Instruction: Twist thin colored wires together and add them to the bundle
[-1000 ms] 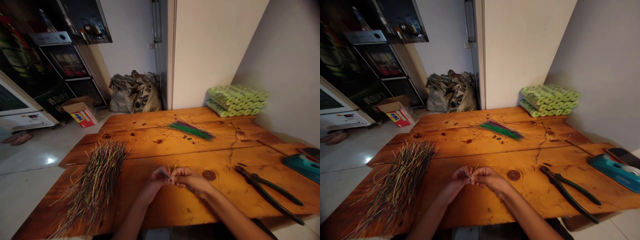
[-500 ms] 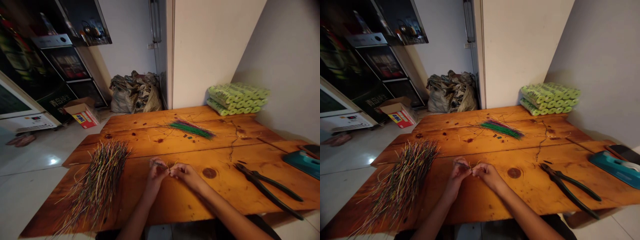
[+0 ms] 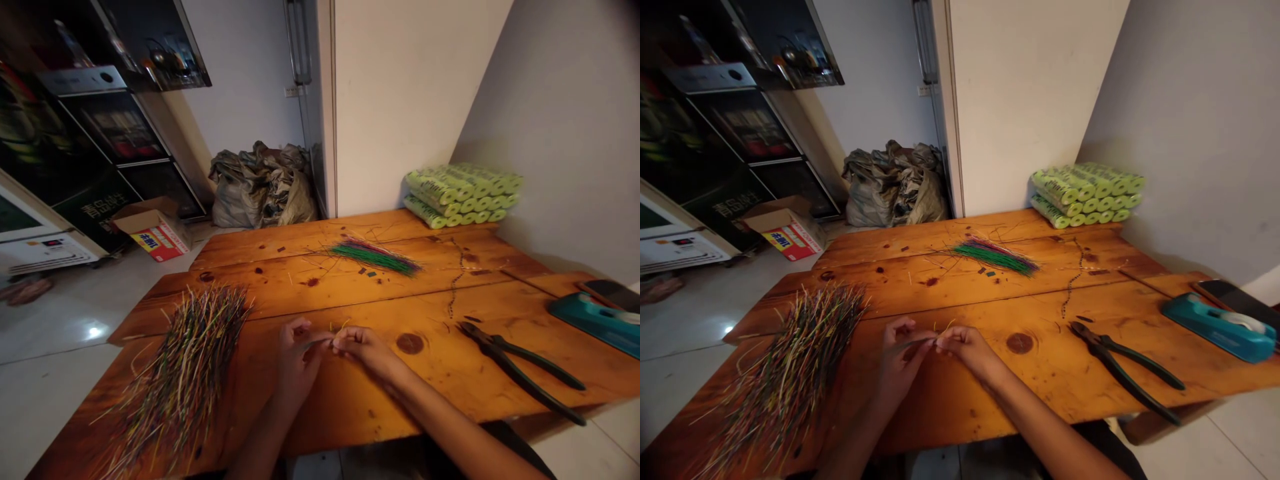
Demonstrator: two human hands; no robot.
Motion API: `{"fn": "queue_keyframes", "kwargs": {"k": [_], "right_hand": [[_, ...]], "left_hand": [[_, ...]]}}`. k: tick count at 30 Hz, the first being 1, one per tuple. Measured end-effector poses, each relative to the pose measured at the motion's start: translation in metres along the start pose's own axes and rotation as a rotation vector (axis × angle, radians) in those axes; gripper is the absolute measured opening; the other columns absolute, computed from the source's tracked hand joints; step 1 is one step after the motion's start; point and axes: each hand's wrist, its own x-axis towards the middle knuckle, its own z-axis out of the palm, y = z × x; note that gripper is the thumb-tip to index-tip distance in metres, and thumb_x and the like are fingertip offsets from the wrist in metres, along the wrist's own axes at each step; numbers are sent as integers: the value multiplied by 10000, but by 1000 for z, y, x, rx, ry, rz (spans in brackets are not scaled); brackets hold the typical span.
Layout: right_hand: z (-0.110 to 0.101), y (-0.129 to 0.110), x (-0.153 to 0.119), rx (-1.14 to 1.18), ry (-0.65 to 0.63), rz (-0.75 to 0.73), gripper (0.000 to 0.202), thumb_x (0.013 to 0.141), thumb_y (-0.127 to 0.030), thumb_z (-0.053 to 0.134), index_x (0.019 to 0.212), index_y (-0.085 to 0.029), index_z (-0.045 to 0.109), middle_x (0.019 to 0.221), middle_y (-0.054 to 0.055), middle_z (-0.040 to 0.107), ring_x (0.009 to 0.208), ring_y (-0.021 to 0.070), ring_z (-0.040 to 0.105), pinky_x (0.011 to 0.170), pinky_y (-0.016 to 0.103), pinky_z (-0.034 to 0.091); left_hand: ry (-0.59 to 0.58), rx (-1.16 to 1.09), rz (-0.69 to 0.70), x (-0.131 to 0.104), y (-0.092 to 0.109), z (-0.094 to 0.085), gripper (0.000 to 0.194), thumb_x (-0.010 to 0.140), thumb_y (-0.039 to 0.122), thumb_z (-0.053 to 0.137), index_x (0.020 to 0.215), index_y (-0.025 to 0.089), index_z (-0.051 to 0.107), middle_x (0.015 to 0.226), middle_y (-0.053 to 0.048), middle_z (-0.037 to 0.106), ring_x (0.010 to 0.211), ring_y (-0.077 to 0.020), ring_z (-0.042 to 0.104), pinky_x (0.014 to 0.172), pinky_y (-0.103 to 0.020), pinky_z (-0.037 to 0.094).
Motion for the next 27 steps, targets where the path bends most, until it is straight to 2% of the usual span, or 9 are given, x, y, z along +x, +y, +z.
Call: {"fn": "queue_keyframes", "kwargs": {"k": [3, 6, 12, 16, 22, 27], "right_hand": [[-2, 1, 1, -80, 6, -23, 149, 691, -294, 587, 645, -155, 615, 592, -15, 567, 530, 84, 459, 541, 211, 347], [-5, -1, 0, -250, 36, -89, 138, 727, -239, 533, 644, -159, 609, 578, -19, 558, 529, 94, 472, 531, 211, 348], [-8, -8, -6, -664, 164, -267, 141, 749, -123, 498, 697, -182, 615, 672, -1, 613, 640, 131, 558, 625, 228, 403], [-8, -7, -9, -813, 205, -411, 133, 752, -106, 507, 730, -194, 603, 723, 12, 613, 704, 147, 557, 665, 242, 409], [-7, -10, -11, -914, 176, -461, 157, 781, -91, 481, 702, -184, 578, 727, 16, 590, 720, 143, 536, 671, 237, 404], [-5, -11, -11, -927, 176, -468, 154, 796, -92, 471, 729, -183, 576, 752, 16, 579, 733, 137, 531, 679, 233, 404]], "left_hand": [[-15, 110, 91, 0, -6, -1, 165, 744, 263, 581, 856, 322, 687, 939, -46, 486, 901, -193, 476, 806, -343, 412], [-25, 202, 121, 1, -7, 1, 166, 727, 275, 606, 856, 341, 685, 903, -48, 544, 876, -207, 490, 787, -353, 402], [-94, 158, 88, 3, -5, 12, 122, 755, 262, 561, 767, 269, 682, 760, -34, 625, 745, -205, 506, 718, -349, 384], [-127, -47, -113, 2, -10, 21, 151, 736, 322, 562, 654, 235, 654, 717, -33, 611, 761, -215, 506, 696, -327, 395], [-221, -536, -613, -1, -5, 25, 267, 679, 436, 596, 639, 174, 628, 687, -19, 610, 719, -184, 539, 688, -275, 419], [-250, -684, -745, 4, 8, 17, 214, 660, 386, 631, 640, 173, 638, 681, -10, 616, 732, -174, 546, 716, -272, 421]]}}
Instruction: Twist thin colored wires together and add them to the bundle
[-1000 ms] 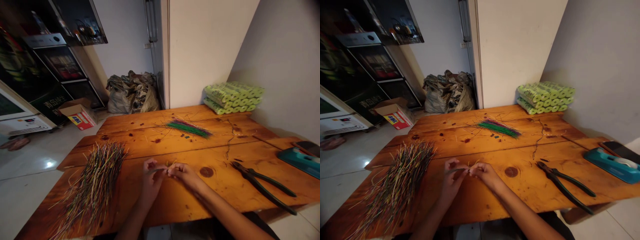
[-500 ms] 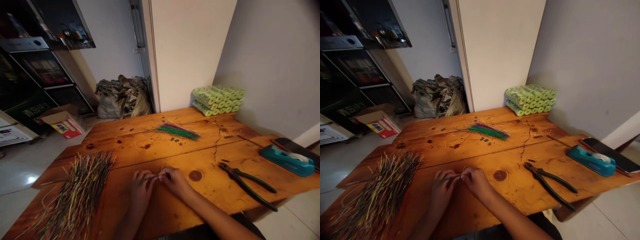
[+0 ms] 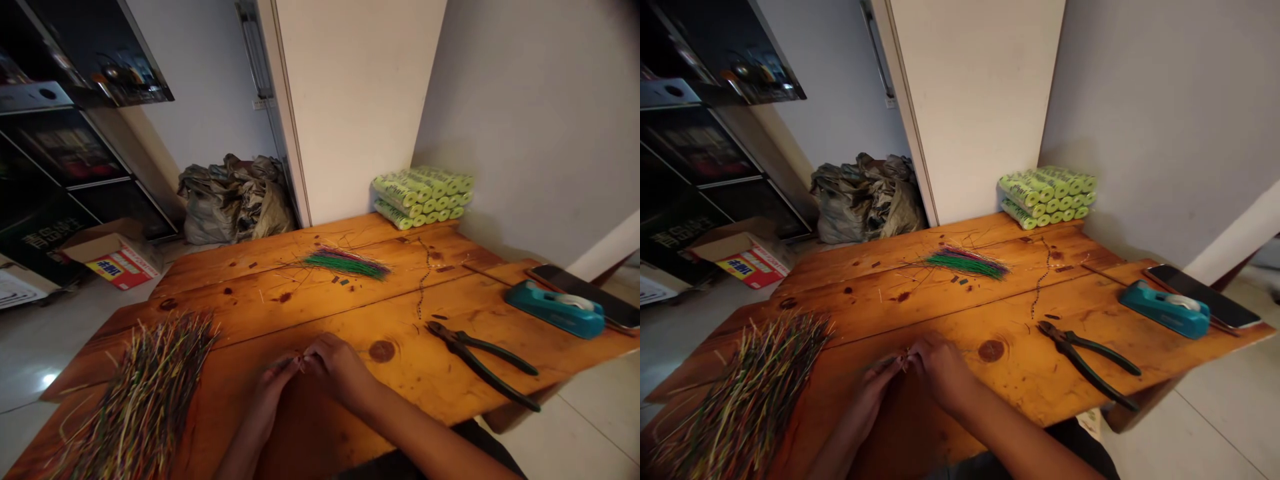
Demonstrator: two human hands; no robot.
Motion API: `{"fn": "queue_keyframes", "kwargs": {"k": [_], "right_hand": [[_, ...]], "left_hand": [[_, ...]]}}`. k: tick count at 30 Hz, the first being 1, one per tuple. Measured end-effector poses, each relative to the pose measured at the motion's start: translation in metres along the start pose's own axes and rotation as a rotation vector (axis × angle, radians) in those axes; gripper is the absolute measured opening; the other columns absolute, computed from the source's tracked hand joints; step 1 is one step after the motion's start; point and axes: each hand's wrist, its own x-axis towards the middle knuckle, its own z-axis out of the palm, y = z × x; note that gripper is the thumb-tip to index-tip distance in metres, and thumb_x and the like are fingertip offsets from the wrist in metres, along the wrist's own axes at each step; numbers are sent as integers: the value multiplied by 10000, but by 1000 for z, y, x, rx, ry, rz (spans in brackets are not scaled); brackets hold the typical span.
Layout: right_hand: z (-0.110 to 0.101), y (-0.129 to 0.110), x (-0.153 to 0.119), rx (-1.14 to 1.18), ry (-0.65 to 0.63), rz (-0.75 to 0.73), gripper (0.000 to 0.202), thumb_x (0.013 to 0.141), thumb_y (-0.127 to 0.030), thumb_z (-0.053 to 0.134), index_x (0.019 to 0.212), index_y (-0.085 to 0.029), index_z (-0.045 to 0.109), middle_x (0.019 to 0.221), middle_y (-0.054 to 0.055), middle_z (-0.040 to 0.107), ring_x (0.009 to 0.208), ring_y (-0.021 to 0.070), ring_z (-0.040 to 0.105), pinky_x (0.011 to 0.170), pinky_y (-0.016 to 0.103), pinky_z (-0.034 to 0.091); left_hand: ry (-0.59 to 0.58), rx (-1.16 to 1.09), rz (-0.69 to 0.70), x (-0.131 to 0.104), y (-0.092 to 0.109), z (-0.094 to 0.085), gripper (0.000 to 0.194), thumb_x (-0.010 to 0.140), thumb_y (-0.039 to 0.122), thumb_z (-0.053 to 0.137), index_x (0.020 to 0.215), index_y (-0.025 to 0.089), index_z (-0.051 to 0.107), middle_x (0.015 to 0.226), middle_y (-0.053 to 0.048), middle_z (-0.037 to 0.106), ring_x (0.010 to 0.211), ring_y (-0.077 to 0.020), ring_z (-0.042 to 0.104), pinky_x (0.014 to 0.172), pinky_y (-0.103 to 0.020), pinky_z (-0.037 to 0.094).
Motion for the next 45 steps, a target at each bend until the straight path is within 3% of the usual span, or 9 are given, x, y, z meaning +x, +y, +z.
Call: {"fn": "queue_keyframes", "kwargs": {"k": [6, 11, 18, 23, 33, 38, 45], "right_hand": [[2, 2, 2, 102, 35, 16, 143, 776, -88, 492, 739, -185, 590, 738, 11, 593, 721, 133, 546, 668, 228, 409], [-2, 5, 7, 311, 9, 124, 167, 735, -50, 516, 701, -174, 622, 680, -10, 627, 657, 110, 569, 631, 197, 408], [-1, 6, 9, 339, -64, 205, 141, 721, -79, 544, 684, -171, 644, 626, -25, 614, 591, 100, 536, 562, 186, 376], [3, 6, 7, 298, -53, 200, 122, 717, -88, 542, 682, -170, 626, 612, -28, 591, 580, 100, 524, 551, 185, 367], [13, 3, 0, 252, -21, 104, 143, 706, -63, 539, 698, -175, 627, 662, -9, 624, 619, 109, 562, 602, 191, 401], [12, 6, 1, 250, -5, 109, 151, 714, -61, 537, 709, -179, 631, 677, -8, 636, 640, 112, 576, 623, 193, 411], [2, 14, 5, 189, 35, 83, 139, 746, -73, 525, 721, -178, 611, 715, -2, 625, 692, 117, 572, 657, 201, 410]], "left_hand": [[-15, -23, 70, -1, 3, -1, 174, 647, 353, 642, 650, 179, 659, 736, -28, 639, 796, -187, 554, 763, -278, 419], [-49, 56, 27, 3, -2, -6, 245, 596, 388, 673, 721, 178, 692, 831, -61, 669, 904, -228, 558, 848, -312, 396], [-50, 173, 134, 9, -7, -5, 241, 630, 414, 637, 675, 177, 639, 758, -28, 614, 804, -192, 538, 768, -278, 407], [5, 185, 200, 6, -7, 2, 250, 700, 423, 571, 650, 184, 517, 649, 22, 484, 668, -138, 452, 638, -222, 372], [139, 41, 286, 10, -15, 1, 173, 664, 317, 617, 699, 208, 488, 754, 23, 471, 768, -139, 465, 698, -214, 385], [127, 250, 345, 9, -15, -2, 137, 730, 336, 554, 694, 207, 582, 811, -8, 530, 852, -174, 511, 773, -266, 406], [88, 583, 533, 20, -20, -12, 207, 749, 328, 547, 893, 251, 675, 933, -34, 564, 921, -188, 541, 835, -332, 437]]}}
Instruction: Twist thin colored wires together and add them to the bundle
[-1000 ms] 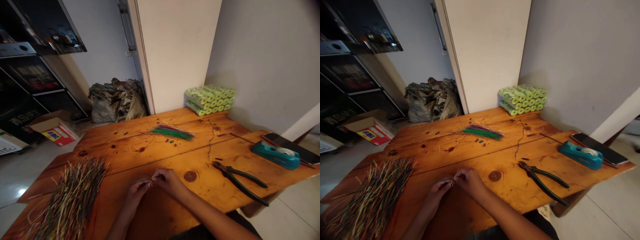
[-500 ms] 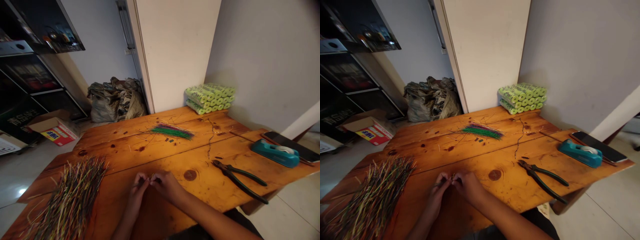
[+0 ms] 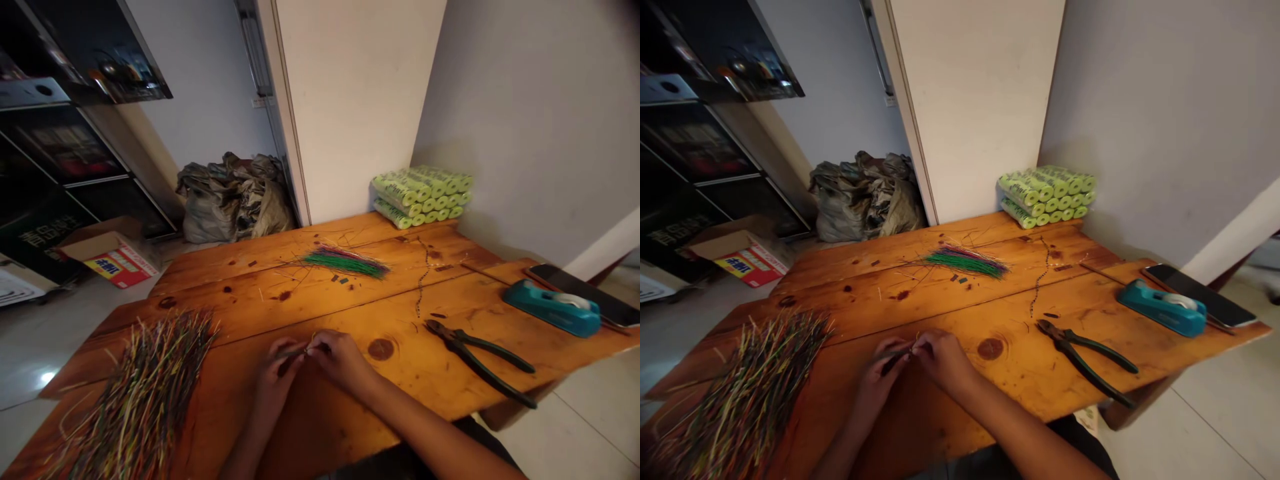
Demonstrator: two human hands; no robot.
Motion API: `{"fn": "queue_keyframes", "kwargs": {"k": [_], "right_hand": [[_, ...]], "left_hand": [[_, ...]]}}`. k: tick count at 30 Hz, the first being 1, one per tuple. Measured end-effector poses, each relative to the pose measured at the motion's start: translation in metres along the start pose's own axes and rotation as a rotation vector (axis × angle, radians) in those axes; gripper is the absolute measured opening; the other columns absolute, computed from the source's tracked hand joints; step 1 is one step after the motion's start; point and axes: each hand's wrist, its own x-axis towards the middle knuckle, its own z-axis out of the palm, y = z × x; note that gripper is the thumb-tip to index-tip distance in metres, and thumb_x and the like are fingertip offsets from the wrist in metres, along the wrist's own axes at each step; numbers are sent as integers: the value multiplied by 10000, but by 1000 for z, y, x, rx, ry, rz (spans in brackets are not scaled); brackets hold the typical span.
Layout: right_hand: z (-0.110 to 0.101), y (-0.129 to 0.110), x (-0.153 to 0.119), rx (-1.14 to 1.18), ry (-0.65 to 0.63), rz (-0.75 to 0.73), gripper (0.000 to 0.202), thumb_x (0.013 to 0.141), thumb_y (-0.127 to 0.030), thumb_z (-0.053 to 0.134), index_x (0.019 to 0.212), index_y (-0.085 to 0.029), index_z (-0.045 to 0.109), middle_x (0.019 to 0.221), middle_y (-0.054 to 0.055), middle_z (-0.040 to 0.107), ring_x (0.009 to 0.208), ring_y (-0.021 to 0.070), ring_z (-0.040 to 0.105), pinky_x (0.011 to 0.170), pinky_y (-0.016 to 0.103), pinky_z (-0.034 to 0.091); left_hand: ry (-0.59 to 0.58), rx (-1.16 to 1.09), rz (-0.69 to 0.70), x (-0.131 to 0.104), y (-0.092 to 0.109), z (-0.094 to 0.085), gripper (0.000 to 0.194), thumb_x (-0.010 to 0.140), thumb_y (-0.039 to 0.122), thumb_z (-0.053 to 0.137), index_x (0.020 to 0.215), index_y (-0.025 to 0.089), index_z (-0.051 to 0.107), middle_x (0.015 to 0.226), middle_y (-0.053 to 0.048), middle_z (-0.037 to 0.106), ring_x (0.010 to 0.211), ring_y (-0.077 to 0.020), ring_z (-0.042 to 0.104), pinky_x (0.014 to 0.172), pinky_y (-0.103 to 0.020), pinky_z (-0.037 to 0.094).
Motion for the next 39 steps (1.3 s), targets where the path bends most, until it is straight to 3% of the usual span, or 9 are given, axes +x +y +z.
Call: {"fn": "queue_keyframes", "kwargs": {"k": [4, 7, 13, 16, 18, 22, 28, 36, 39], "right_hand": [[-1, 3, 0, -82, -3, -60, 135, 767, -80, 511, 750, -186, 594, 730, 2, 607, 711, 125, 555, 667, 214, 404], [0, 2, -2, -167, -9, -105, 119, 790, -100, 495, 761, -184, 575, 736, 12, 589, 716, 136, 535, 664, 229, 398], [1, -3, -3, -255, -36, -155, 152, 838, -144, 425, 782, -179, 562, 765, 42, 572, 744, 161, 513, 684, 267, 394], [1, -4, -1, -142, -23, -113, 162, 835, -166, 429, 766, -179, 576, 766, 42, 586, 749, 158, 525, 697, 266, 396], [0, -3, 2, -16, -18, -12, 164, 826, -198, 447, 740, -178, 586, 722, 25, 594, 696, 144, 530, 656, 248, 400], [-5, 0, 8, 174, -69, 164, 169, 796, -273, 488, 715, -168, 593, 629, -12, 568, 587, 116, 491, 568, 223, 374], [-6, 2, 11, 372, -168, 196, 179, 755, -322, 534, 688, -165, 591, 648, -13, 564, 619, 116, 493, 606, 231, 372], [-2, 0, 12, 509, -225, 250, 217, 715, -363, 566, 627, -165, 571, 589, -23, 516, 565, 104, 459, 557, 228, 350], [0, 0, 11, 560, -261, 269, 214, 716, -360, 565, 623, -168, 564, 575, -30, 500, 536, 94, 430, 524, 220, 324]], "left_hand": [[10, 173, 83, 1, -2, -2, 162, 756, 312, 546, 815, 256, 686, 889, -31, 592, 883, -192, 542, 805, -342, 444], [14, 212, 68, 0, 3, -2, 170, 765, 327, 535, 722, 234, 670, 847, -29, 593, 856, -194, 528, 788, -341, 433], [12, -54, -115, -3, 11, 2, 205, 756, 337, 535, 628, 205, 626, 844, -34, 577, 900, -204, 496, 838, -331, 381], [-10, -321, -254, -4, 17, 1, 288, 765, 358, 515, 546, 185, 589, 875, -36, 566, 905, -196, 509, 819, -299, 386], [-22, -440, -300, -4, 21, -2, 270, 766, 365, 508, 598, 185, 617, 900, -39, 570, 936, -199, 509, 826, -290, 386], [-24, -391, -230, 0, 20, -12, 204, 762, 329, 527, 693, 189, 658, 861, -41, 582, 925, -191, 515, 864, -294, 369], [-65, -381, -220, 4, 15, -16, 163, 715, 277, 603, 843, 205, 673, 922, -51, 630, 949, -195, 536, 894, -328, 380], [-67, -508, -265, 3, 10, -10, 107, 613, 235, 684, 712, 200, 701, 863, -55, 633, 903, -206, 549, 861, -342, 413], [-130, -573, -275, 7, 9, -13, 110, 591, 233, 703, 698, 208, 699, 891, -50, 600, 891, -192, 550, 835, -324, 424]]}}
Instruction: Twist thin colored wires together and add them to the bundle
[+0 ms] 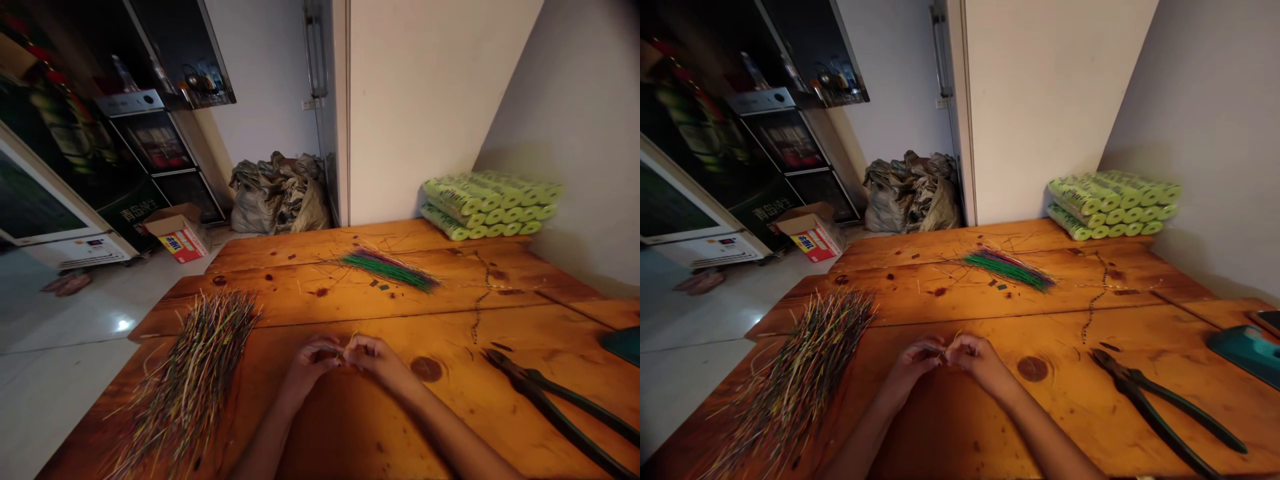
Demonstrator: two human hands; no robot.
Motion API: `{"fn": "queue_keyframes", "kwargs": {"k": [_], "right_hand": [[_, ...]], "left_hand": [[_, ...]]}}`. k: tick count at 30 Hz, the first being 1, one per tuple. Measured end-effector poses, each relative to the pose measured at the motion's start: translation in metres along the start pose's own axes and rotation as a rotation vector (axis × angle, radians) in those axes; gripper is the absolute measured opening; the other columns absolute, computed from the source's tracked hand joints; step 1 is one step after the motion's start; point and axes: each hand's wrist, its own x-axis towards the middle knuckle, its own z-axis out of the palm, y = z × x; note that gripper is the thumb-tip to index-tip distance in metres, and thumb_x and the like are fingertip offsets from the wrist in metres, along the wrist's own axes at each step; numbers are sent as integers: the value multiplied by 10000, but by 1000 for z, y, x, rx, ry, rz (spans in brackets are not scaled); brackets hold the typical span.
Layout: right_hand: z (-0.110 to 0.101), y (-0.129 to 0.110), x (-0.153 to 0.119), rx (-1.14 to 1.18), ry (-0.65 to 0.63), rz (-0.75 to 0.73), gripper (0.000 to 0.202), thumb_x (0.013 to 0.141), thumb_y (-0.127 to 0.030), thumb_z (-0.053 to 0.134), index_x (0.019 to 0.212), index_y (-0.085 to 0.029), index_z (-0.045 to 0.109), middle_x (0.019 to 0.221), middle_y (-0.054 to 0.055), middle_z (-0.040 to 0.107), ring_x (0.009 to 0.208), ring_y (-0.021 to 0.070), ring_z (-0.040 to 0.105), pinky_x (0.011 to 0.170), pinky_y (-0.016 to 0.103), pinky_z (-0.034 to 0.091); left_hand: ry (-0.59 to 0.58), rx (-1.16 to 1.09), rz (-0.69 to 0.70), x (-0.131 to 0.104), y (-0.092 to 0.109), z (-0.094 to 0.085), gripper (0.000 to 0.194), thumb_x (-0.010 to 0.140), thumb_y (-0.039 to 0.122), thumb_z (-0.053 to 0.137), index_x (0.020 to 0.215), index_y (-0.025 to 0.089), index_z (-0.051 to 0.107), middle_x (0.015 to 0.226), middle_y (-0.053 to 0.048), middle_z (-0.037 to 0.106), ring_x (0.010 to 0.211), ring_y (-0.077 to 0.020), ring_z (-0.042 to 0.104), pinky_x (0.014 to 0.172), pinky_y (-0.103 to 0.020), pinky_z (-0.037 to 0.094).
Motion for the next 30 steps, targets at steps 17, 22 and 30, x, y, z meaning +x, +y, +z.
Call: {"fn": "queue_keyframes", "kwargs": {"k": [17, 22, 30], "right_hand": [[13, 6, -3, 149, -110, 75, 182, 693, -324, 595, 608, -166, 569, 508, -54, 449, 454, 67, 319, 450, 202, 226], [14, 7, -3, -57, 44, -35, 202, 744, -340, 539, 631, -172, 548, 551, -37, 468, 514, 94, 403, 502, 214, 312], [13, 7, -6, -459, 206, -174, 194, 808, -278, 445, 644, -191, 503, 601, -14, 482, 569, 129, 444, 554, 234, 349]], "left_hand": [[-216, 110, 42, 0, 15, -20, 100, 569, 251, 730, 629, 201, 666, 1008, -55, 494, 1013, -208, 465, 861, -305, 370], [-5, -8, 38, -2, 8, 2, 167, 630, 292, 677, 592, 166, 574, 823, -25, 475, 852, -166, 474, 778, -261, 375], [233, 37, 149, -2, -10, 14, 128, 640, 281, 665, 720, 195, 616, 1036, -61, 497, 1015, -222, 464, 827, -311, 398]]}}
